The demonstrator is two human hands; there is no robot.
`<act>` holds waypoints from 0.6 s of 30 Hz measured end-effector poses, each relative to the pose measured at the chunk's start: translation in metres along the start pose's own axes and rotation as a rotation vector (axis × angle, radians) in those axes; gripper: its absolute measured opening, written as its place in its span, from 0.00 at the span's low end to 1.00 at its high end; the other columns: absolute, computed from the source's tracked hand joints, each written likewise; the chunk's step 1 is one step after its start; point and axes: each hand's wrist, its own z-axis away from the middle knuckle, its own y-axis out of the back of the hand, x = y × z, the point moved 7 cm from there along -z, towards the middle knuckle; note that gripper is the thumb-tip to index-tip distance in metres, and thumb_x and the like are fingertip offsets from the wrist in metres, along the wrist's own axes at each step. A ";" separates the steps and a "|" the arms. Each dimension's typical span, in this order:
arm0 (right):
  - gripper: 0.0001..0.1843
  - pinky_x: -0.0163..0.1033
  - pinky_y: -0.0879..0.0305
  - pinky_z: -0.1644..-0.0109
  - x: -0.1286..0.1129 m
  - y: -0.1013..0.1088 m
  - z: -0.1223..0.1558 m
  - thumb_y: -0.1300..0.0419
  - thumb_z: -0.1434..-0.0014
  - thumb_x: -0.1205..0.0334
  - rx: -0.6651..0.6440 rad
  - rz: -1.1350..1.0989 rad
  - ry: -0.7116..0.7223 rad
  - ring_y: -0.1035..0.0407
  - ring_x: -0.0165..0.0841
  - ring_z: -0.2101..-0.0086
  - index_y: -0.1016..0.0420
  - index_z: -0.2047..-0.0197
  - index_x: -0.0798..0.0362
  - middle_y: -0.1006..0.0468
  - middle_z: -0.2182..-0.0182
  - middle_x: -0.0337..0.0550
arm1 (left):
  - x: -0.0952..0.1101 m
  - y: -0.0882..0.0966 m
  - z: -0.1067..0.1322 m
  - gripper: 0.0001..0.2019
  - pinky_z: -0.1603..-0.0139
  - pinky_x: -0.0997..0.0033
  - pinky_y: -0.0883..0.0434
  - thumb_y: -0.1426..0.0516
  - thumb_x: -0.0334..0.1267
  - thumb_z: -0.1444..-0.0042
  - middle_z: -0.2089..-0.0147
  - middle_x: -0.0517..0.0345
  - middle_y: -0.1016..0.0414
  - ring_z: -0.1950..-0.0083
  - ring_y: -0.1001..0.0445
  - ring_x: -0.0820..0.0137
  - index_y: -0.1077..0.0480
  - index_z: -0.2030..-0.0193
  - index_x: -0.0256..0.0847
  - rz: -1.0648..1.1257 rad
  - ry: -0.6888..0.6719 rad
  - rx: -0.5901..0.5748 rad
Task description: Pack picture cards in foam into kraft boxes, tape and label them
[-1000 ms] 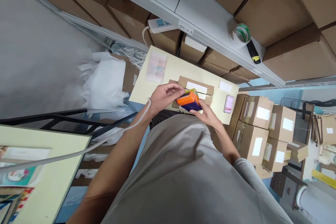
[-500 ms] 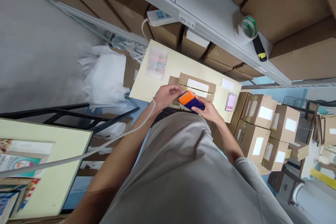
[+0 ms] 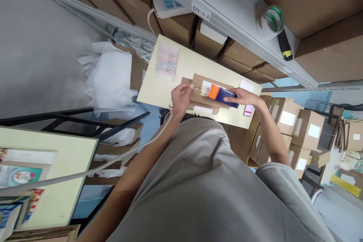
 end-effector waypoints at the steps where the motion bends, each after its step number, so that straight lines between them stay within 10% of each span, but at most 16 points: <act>1: 0.41 0.40 0.34 0.61 0.000 0.003 -0.008 0.33 0.40 0.19 -0.028 0.002 0.000 0.27 0.37 0.65 0.18 0.56 0.54 0.17 0.65 0.44 | -0.004 0.000 -0.003 0.14 0.52 0.63 0.15 0.26 0.47 0.45 0.65 0.54 0.17 0.61 0.18 0.67 0.19 0.63 0.39 -0.015 -0.011 0.021; 18: 0.39 0.39 0.38 0.62 -0.009 -0.003 -0.063 0.31 0.40 0.20 -0.142 0.068 -0.096 0.34 0.31 0.69 0.21 0.64 0.54 0.23 0.70 0.40 | -0.035 0.015 -0.027 0.06 0.52 0.66 0.18 0.34 0.37 0.35 0.64 0.59 0.19 0.61 0.16 0.67 0.26 0.61 0.42 -0.077 -0.042 0.133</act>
